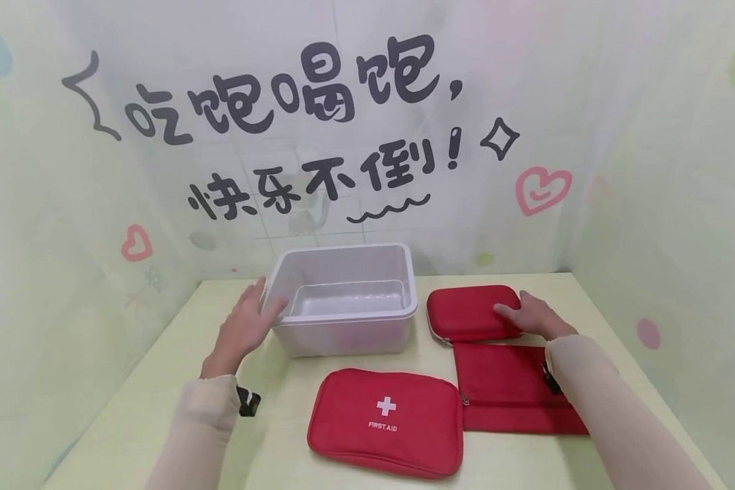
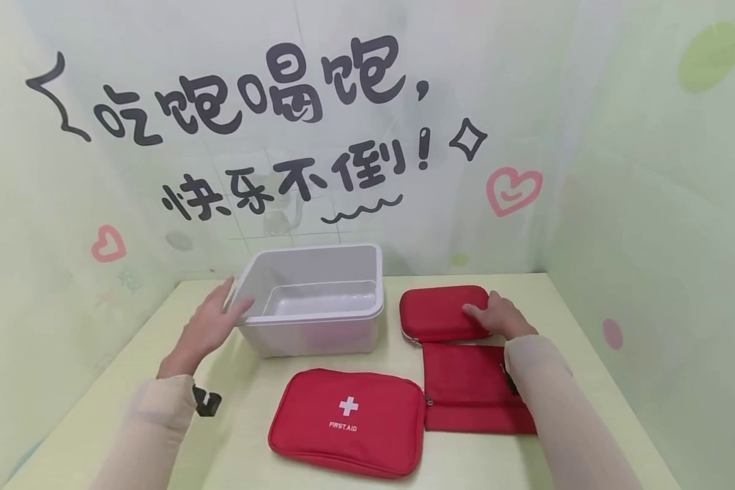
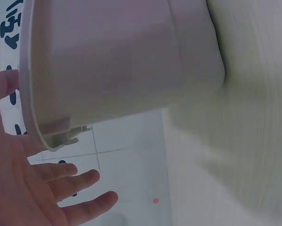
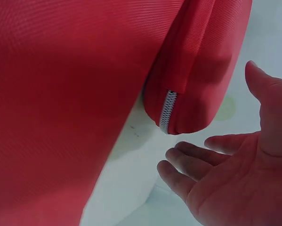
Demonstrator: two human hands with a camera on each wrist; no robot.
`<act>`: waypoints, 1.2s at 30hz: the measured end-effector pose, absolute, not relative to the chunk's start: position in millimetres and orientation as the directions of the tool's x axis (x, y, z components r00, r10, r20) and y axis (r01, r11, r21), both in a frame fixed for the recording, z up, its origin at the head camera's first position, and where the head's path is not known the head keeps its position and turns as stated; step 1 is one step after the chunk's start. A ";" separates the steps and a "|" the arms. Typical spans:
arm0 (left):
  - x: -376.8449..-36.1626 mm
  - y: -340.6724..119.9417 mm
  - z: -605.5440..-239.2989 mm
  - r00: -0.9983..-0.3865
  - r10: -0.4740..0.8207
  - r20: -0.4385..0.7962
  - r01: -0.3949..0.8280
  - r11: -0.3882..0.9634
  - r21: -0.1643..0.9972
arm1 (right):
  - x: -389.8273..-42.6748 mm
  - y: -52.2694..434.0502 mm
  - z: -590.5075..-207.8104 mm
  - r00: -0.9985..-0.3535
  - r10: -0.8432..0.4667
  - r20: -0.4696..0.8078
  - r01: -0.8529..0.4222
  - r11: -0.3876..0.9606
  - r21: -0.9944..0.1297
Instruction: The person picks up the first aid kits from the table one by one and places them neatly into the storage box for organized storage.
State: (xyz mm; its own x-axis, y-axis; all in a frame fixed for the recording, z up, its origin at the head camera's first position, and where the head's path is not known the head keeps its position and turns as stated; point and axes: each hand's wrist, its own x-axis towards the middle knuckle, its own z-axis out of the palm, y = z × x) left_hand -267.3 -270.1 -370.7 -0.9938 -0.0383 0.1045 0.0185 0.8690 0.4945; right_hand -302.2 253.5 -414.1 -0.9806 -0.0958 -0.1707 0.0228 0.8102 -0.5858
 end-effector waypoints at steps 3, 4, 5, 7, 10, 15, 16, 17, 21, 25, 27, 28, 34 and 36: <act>-265.8 -264.5 -379.1 -0.993 -0.060 0.101 0.004 0.843 0.537 | -303.1 255.2 -418.4 -0.980 -0.111 -0.165 0.011 0.797 -0.604; -265.4 -263.0 -381.5 -0.992 -0.073 0.101 -0.006 0.836 0.549 | -303.1 254.8 -419.0 -0.980 -0.116 -0.163 0.007 0.794 -0.608; -265.3 -262.0 -383.8 -0.991 -0.088 0.106 -0.014 0.830 0.558 | -303.3 254.5 -419.8 -0.980 -0.116 -0.164 0.009 0.792 -0.611; -265.3 -260.5 -386.6 -0.985 -0.125 0.117 -0.033 0.811 0.584 | -302.7 252.6 -419.7 -0.981 -0.101 -0.168 0.024 0.788 -0.615; -265.1 -259.6 -391.1 -0.975 -0.181 0.130 -0.057 0.764 0.642 | -302.8 250.6 -419.8 -0.983 -0.064 -0.173 0.058 0.784 -0.618; -268.0 -256.2 -399.0 -0.968 -0.226 0.113 -0.052 0.615 0.786 | -304.9 250.0 -423.0 -0.985 -0.036 -0.167 0.077 0.779 -0.622; -269.4 -255.7 -400.6 -0.969 -0.223 0.110 -0.044 0.590 0.806 | -305.6 250.0 -424.2 -0.986 -0.030 -0.164 0.080 0.776 -0.626; -270.8 -255.2 -402.1 -0.970 -0.217 0.109 -0.035 0.568 0.822 | -305.8 249.8 -424.8 -0.987 -0.023 -0.159 0.084 0.773 -0.628; -275.6 -254.1 -408.1 -0.974 -0.198 0.108 -0.016 0.538 0.843 | -307.5 249.2 -428.6 -0.988 0.013 -0.154 0.110 0.762 -0.638; -277.2 -251.4 -411.1 -0.972 -0.204 0.114 -0.013 0.536 0.844 | -307.9 252.5 -429.9 -0.987 0.038 -0.157 0.131 0.759 -0.637; -276.5 -250.7 -411.0 -0.971 -0.210 0.118 -0.012 0.532 0.847 | -308.2 253.6 -429.3 -0.987 0.048 -0.153 0.136 0.752 -0.645; -276.1 -250.5 -410.7 -0.970 -0.213 0.119 -0.012 0.528 0.849 | -308.4 254.0 -428.4 -0.988 0.052 -0.148 0.138 0.745 -0.653; -275.0 -248.9 -408.1 -0.969 -0.212 0.124 -0.004 0.517 0.856 | -309.0 255.9 -421.2 -0.993 0.050 -0.105 0.110 0.703 -0.703; -275.7 -248.2 -408.6 -0.971 -0.210 0.117 -0.007 0.511 0.860 | -309.1 256.6 -420.0 -0.995 0.039 -0.092 0.094 0.695 -0.713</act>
